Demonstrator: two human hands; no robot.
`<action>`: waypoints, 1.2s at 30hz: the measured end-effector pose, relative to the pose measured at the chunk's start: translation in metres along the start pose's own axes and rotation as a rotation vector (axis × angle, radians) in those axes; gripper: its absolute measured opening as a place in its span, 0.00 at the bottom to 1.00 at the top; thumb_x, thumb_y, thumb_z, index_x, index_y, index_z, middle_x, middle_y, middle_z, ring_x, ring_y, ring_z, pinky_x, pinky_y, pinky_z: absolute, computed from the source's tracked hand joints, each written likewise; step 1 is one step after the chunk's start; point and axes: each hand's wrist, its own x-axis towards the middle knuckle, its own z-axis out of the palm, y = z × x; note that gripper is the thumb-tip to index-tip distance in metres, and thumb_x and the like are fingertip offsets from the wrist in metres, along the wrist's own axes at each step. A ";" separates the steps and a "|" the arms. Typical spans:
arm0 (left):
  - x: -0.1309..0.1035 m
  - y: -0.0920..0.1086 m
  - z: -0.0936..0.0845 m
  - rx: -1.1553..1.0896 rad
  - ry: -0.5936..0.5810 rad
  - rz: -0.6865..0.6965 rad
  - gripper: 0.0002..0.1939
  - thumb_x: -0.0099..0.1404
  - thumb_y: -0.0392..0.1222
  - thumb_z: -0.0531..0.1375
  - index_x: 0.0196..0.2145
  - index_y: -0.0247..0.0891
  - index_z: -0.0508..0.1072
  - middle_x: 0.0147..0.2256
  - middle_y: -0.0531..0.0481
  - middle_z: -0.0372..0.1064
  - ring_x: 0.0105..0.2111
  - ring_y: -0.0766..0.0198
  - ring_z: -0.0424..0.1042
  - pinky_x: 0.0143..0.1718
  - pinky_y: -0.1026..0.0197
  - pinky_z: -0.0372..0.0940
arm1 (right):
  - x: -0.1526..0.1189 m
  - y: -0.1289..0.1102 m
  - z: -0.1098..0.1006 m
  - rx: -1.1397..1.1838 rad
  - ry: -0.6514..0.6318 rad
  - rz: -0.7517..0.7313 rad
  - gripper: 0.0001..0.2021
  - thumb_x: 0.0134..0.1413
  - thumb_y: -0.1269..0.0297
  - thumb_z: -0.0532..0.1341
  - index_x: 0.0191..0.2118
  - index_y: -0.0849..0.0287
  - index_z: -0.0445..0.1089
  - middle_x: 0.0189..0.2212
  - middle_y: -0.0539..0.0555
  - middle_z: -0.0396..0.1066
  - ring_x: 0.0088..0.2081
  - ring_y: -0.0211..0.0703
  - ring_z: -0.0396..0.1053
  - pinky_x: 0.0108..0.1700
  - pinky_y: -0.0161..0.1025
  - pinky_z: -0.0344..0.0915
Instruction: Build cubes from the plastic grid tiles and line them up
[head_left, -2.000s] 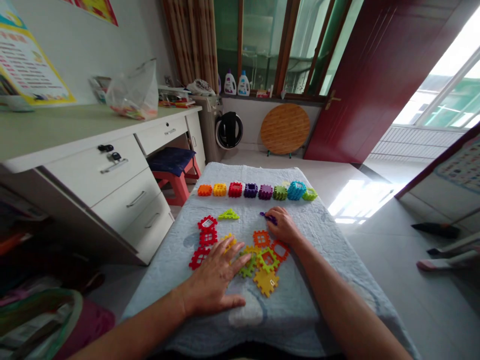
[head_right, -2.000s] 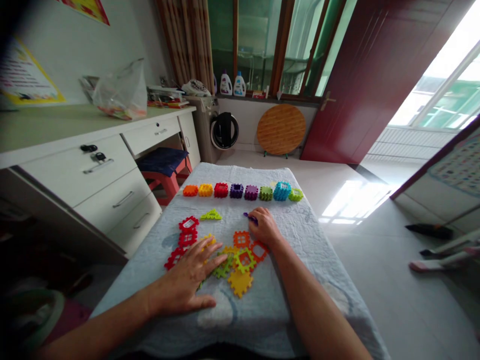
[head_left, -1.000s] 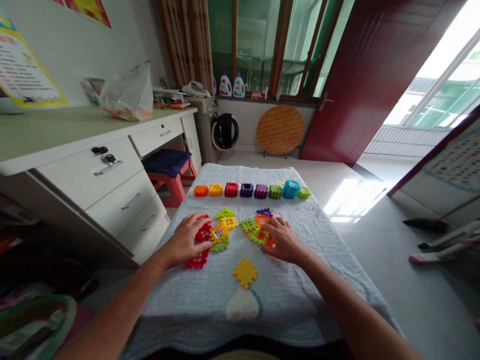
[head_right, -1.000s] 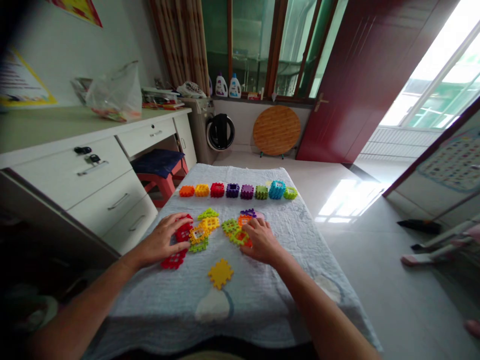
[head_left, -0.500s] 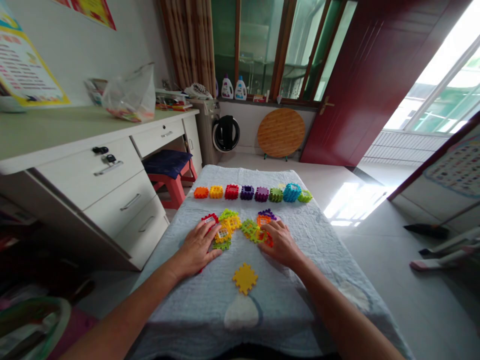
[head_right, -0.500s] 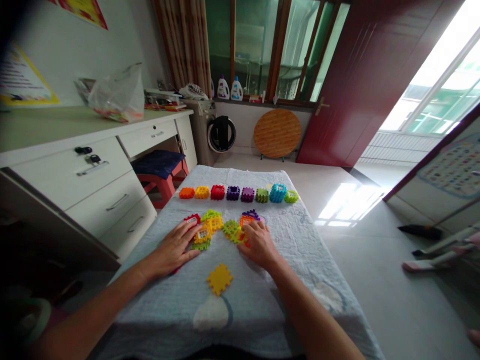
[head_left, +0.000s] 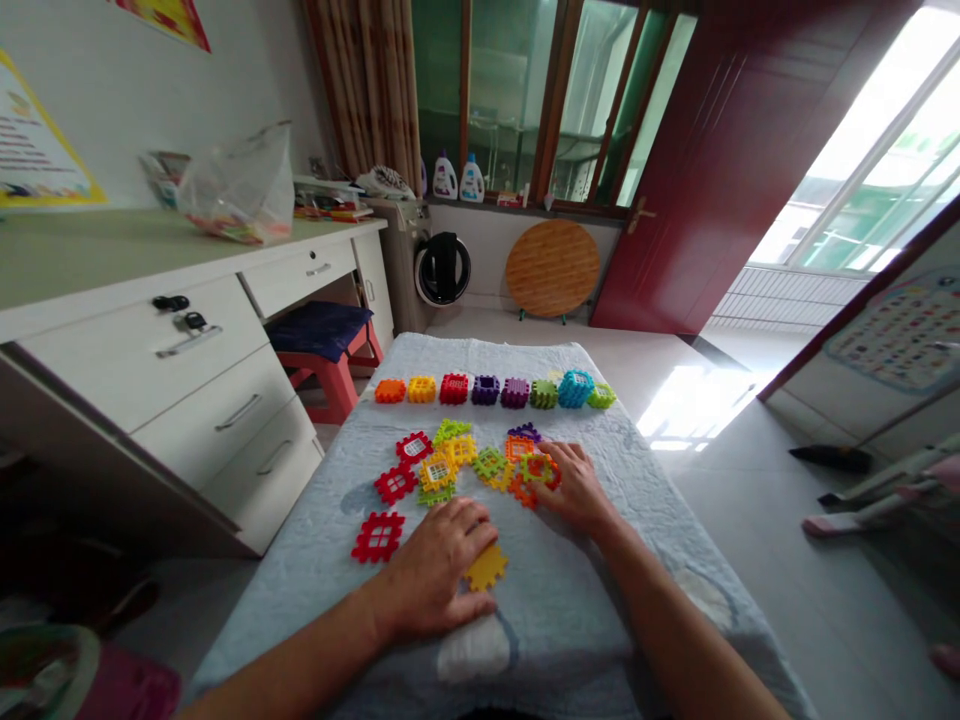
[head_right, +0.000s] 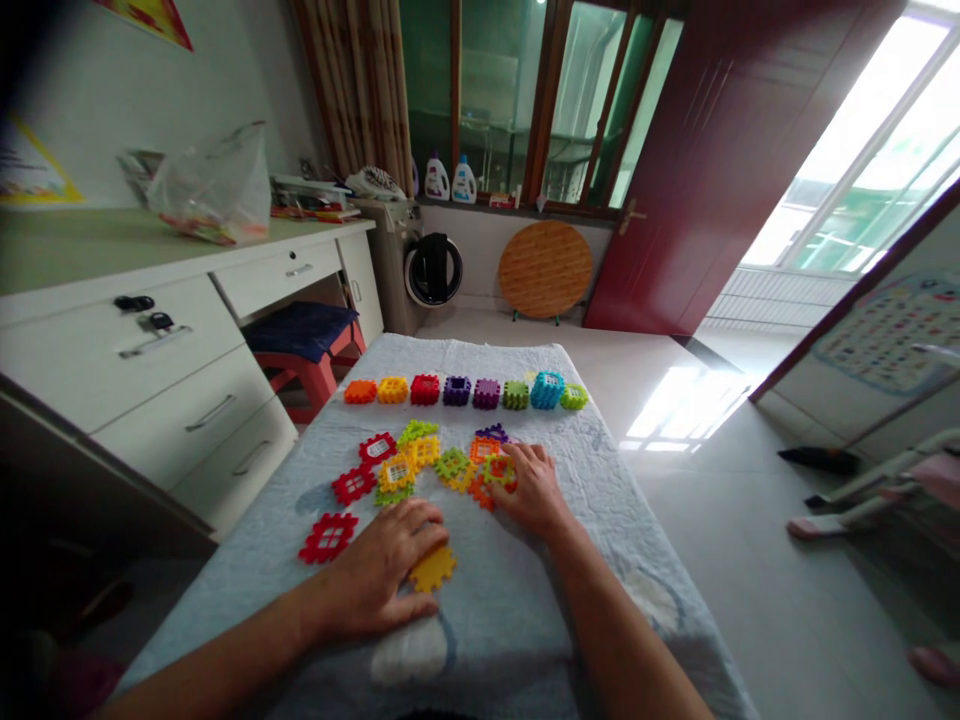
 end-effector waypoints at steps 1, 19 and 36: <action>0.003 -0.001 -0.002 0.000 -0.009 0.000 0.25 0.55 0.51 0.63 0.49 0.43 0.67 0.51 0.45 0.63 0.52 0.50 0.60 0.55 0.47 0.56 | 0.000 -0.001 0.000 0.006 -0.006 0.001 0.23 0.48 0.58 0.62 0.51 0.56 0.65 0.49 0.56 0.68 0.49 0.52 0.61 0.51 0.47 0.56; 0.018 -0.125 -0.018 0.066 0.625 -0.278 0.16 0.59 0.51 0.57 0.41 0.39 0.73 0.46 0.43 0.67 0.48 0.52 0.66 0.54 0.48 0.58 | 0.034 0.078 -0.069 0.029 0.050 0.084 0.21 0.41 0.69 0.60 0.47 0.59 0.68 0.42 0.56 0.67 0.34 0.39 0.67 0.38 0.37 0.67; 0.019 -0.154 0.001 -0.121 0.637 -0.493 0.19 0.58 0.56 0.55 0.37 0.39 0.74 0.39 0.45 0.72 0.42 0.55 0.71 0.49 0.54 0.64 | 0.124 0.182 -0.053 -0.149 0.051 0.301 0.22 0.37 0.72 0.61 0.45 0.56 0.70 0.43 0.55 0.72 0.44 0.48 0.68 0.50 0.44 0.61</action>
